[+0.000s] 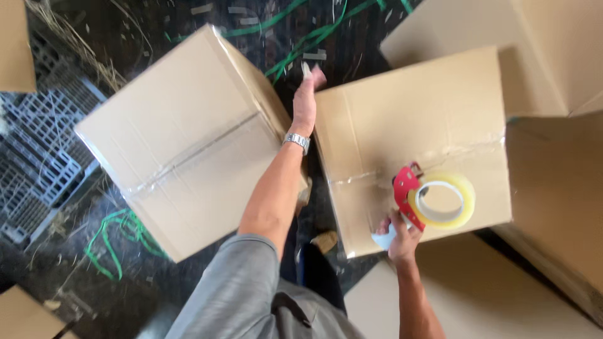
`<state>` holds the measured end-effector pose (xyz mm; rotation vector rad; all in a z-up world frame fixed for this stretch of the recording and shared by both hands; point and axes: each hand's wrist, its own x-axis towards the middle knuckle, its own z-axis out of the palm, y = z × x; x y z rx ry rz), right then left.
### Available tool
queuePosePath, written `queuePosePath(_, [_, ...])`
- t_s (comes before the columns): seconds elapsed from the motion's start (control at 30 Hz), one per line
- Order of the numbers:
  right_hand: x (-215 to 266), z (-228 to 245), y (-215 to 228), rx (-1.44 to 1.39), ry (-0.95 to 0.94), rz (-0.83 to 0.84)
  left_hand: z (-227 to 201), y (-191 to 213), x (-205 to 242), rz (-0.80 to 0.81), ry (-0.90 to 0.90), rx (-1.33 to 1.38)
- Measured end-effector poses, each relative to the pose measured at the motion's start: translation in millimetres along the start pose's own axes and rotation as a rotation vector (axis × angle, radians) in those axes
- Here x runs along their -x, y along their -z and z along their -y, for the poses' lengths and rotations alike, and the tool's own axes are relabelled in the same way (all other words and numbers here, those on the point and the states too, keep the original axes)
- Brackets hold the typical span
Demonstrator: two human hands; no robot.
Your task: The person assembles flat cardboard sheets into boxes and seals them using a handheld tape dispenser. They repeatedly fold the flaps, apply tape to the seams, and move the finished boxes aside. Other people are visible in the background performing similar tasks.
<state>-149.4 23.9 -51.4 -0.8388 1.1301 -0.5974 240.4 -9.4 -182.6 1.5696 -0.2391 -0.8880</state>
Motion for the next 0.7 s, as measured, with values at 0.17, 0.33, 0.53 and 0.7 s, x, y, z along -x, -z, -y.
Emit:
queuePosePath(0.17, [-2, 0, 3, -0.019, 0.082, 0.056, 23, -15, 49, -0.063, -0.257, 0.294])
queuePosePath(0.33, [-9, 9, 0, 0.037, 0.009, 0.011, 23, -37, 123, -0.144, -0.148, 0.24])
queuePosePath(0.53, [-11, 5, 1, -0.088, -0.024, 0.096, 36, -47, 213, -0.207, -0.112, -0.079])
queuePosePath(0.7, [-19, -3, 7, -0.129, -0.061, 0.119, 50, -64, 389, -0.467, 0.017, -0.298])
